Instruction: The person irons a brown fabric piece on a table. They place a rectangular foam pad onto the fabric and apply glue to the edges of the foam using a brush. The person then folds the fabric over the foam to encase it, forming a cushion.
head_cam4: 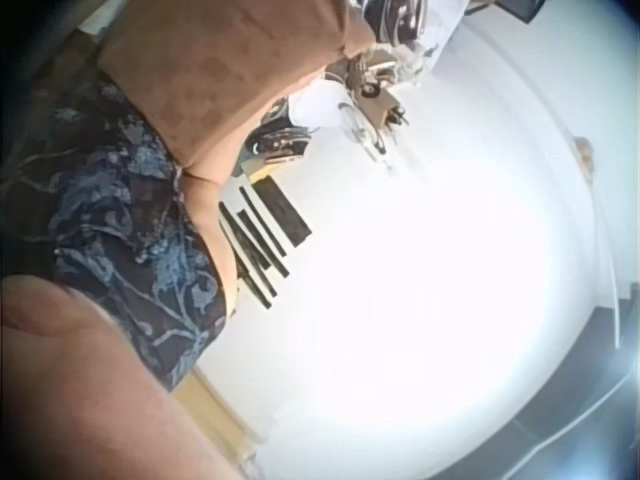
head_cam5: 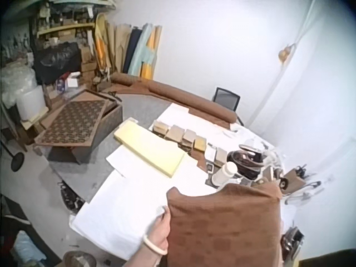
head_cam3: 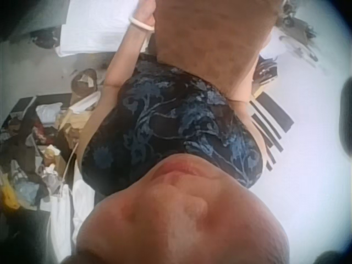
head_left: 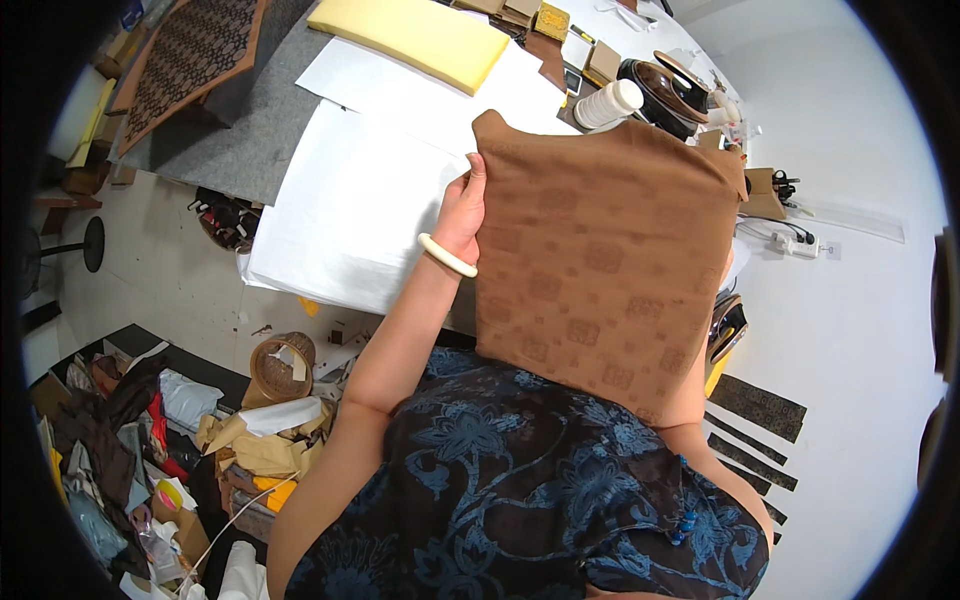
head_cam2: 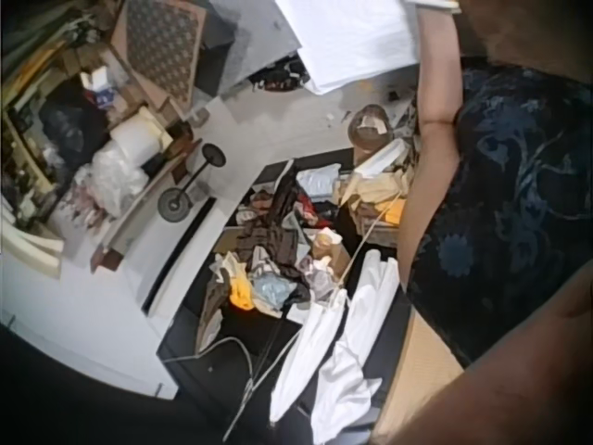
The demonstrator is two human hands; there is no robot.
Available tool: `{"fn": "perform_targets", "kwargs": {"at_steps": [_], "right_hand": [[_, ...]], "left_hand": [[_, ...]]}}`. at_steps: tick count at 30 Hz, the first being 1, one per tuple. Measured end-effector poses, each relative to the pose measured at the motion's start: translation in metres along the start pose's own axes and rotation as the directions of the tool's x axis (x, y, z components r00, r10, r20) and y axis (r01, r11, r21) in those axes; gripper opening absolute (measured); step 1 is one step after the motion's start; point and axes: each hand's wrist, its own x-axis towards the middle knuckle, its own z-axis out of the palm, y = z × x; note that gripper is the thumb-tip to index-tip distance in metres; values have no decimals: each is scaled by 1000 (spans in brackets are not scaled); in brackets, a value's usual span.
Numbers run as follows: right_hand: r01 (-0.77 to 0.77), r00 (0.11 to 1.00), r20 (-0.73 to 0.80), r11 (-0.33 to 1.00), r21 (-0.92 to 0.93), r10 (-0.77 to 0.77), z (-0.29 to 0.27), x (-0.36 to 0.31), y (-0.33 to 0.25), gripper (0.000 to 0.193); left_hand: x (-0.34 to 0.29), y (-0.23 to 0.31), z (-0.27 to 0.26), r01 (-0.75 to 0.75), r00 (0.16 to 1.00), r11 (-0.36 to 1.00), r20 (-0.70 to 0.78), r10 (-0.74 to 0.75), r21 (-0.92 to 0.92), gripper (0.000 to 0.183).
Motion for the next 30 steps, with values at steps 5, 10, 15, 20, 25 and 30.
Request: {"fn": "perform_targets", "kwargs": {"at_steps": [5, 10, 15, 20, 25, 30], "right_hand": [[-11, 1000, -22, 1000, -10, 10, -4, -24, -7, 29], [-12, 999, -38, 1000, -27, 11, -6, -51, -16, 29], [-15, 999, -41, 999, -33, 14, -8, -65, -21, 29], [-24, 999, -47, 999, -31, 22, -10, -75, -24, 29], [-22, 998, -53, 999, -40, 20, -10, -83, -28, 29], [-30, 998, -51, 999, -40, 28, -13, -90, -30, 29]], "left_hand": [[-8, 8, 14, -66, 997, 993, -37, 69, 96, 86], [-25, 21, 35, -27, 994, 988, 101, 42, -150, 85], [-28, 29, 49, -91, 988, 991, 116, 102, -98, 94], [-25, 38, 51, -66, 995, 998, 73, 65, 7, 94], [-32, 47, 61, -76, 997, 995, 22, 75, 59, 87], [-36, 51, 64, 13, 986, 973, 162, 25, -229, 76]]}}
